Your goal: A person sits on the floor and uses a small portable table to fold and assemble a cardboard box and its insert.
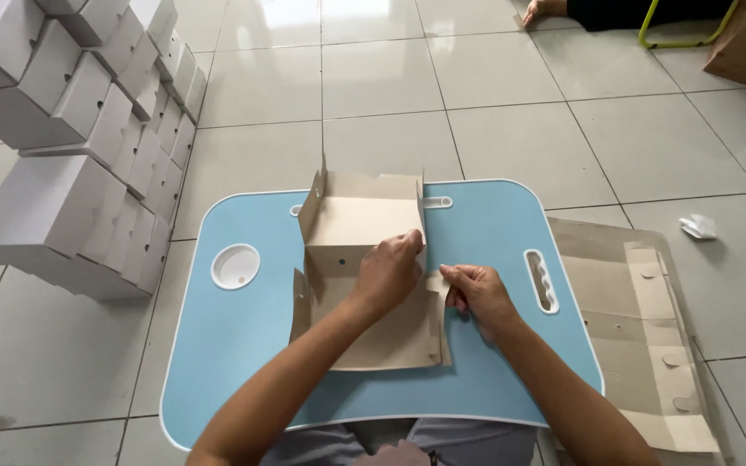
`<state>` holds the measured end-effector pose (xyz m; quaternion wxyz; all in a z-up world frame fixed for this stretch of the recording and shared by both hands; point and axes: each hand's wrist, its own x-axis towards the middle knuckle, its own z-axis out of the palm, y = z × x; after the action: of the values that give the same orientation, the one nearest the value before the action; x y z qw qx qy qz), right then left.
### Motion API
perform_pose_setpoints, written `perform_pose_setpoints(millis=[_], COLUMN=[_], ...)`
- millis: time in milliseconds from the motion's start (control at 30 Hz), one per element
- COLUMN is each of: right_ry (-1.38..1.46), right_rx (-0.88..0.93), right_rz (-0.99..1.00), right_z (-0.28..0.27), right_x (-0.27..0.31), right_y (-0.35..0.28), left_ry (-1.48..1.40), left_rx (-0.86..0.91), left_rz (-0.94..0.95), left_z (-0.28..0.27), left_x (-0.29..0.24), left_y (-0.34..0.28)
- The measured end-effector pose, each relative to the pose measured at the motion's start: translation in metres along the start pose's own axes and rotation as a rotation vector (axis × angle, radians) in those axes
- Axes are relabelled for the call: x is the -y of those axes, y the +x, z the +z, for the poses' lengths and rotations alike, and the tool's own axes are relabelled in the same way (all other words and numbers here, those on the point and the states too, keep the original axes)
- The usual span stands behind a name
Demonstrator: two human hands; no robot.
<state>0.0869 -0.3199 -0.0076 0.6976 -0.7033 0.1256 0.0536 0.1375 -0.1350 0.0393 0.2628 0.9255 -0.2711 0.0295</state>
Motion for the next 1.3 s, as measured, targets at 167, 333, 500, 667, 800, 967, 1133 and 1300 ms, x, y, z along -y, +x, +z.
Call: perform_pose_setpoints(millis=[167, 333, 500, 667, 800, 967, 1133, 1300], right_ry=[0.132, 0.001, -0.03, 0.08, 0.26, 0.292, 0.211, 0.143], right_rx=[0.019, 0.022, 0.028, 0.023, 0.048, 0.046, 0.007, -0.013], right_rz=[0.054, 0.102, 0.087, 0.075, 0.071, 0.055, 0.022, 0.024], right_z=[0.003, 0.014, 0.014, 0.009, 0.009, 0.016, 0.022, 0.019], right_x=[-0.006, 0.002, -0.004, -0.006, -0.012, -0.005, 0.002, -0.007], right_y=[0.003, -0.005, -0.003, 0.0, 0.003, -0.005, -0.014, -0.009], left_ry=[0.135, 0.395, 0.347, 0.229, 0.265, 0.274, 0.375, 0.386], left_rx=[-0.037, -0.075, -0.035, 0.003, -0.049, -0.058, -0.144, -0.169], left_rz=[-0.03, 0.001, -0.007, -0.031, -0.017, 0.013, 0.002, 0.011], left_z=[-0.005, 0.026, 0.007, 0.004, 0.017, 0.013, 0.022, 0.024], left_x=[-0.023, -0.033, -0.044, -0.04, -0.032, -0.036, -0.04, -0.044], left_y=[-0.032, -0.035, -0.04, -0.037, -0.037, -0.04, -0.042, -0.044])
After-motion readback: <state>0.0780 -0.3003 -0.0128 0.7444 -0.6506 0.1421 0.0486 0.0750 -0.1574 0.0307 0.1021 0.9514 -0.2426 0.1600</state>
